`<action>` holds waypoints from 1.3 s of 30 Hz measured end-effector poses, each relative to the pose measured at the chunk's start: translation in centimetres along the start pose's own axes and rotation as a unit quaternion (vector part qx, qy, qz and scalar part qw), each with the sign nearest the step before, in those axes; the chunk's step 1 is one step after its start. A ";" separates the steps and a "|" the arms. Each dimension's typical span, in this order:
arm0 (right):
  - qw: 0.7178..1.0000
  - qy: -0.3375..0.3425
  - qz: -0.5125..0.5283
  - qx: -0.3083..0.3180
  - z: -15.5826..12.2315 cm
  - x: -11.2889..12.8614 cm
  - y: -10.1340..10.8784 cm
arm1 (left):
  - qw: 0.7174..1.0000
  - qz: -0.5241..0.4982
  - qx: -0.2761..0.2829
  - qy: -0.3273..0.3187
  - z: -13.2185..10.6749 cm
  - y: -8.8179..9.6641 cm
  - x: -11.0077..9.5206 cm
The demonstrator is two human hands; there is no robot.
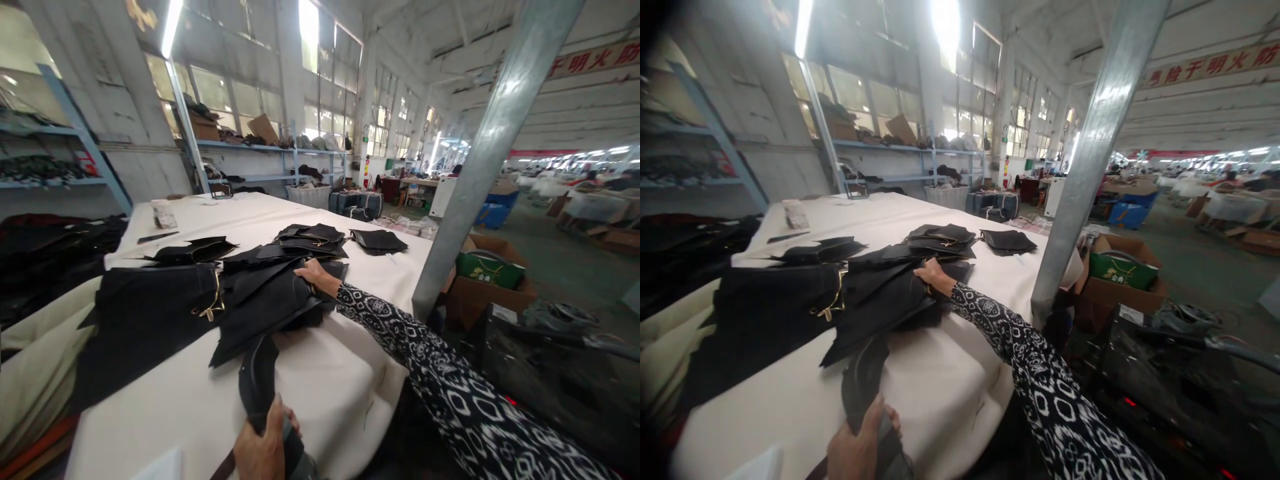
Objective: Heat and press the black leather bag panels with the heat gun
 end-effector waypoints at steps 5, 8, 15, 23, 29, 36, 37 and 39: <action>0.987 0.049 -0.129 -0.085 -1.2 3.9 11.0 | 1.000 0.016 0.000 0.007 0.4 0.5 0.7; 0.966 0.100 -0.203 -0.124 -2.5 8.5 16.4 | 1.000 0.015 -0.008 0.012 0.1 0.6 0.4; 0.768 0.329 -0.549 0.004 -11.5 10.2 7.0 | 0.998 -0.028 -0.047 0.014 -2.0 0.6 -1.6; 0.741 0.386 -0.528 0.157 -24.4 -1.6 -3.5 | 0.995 -0.061 -0.074 0.016 -1.3 0.8 0.0; 0.780 0.344 -0.505 0.136 -23.5 -1.4 -1.8 | 0.993 -0.090 -0.081 0.013 -0.6 1.1 1.1; 0.794 0.347 -0.475 0.154 -14.7 1.4 -5.1 | 0.985 -0.116 -0.124 0.036 -1.6 1.2 0.8; 0.791 0.348 -0.467 0.189 -12.9 1.4 -6.4 | 0.985 -0.116 -0.123 0.046 -1.6 1.1 0.8; 0.771 0.356 -0.439 0.294 -10.1 1.0 -9.6 | 0.983 -0.121 -0.124 0.054 -1.6 1.0 0.9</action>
Point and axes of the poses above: each hand's wrist, its own z-axis towards the middle knuckle, its own y-axis out of the back of the hand, x = y × z, the point moved 10 cm from there along z, towards the middle knuckle, and after that the axes turned 6 degrees about -z, right-handed, at the moved point
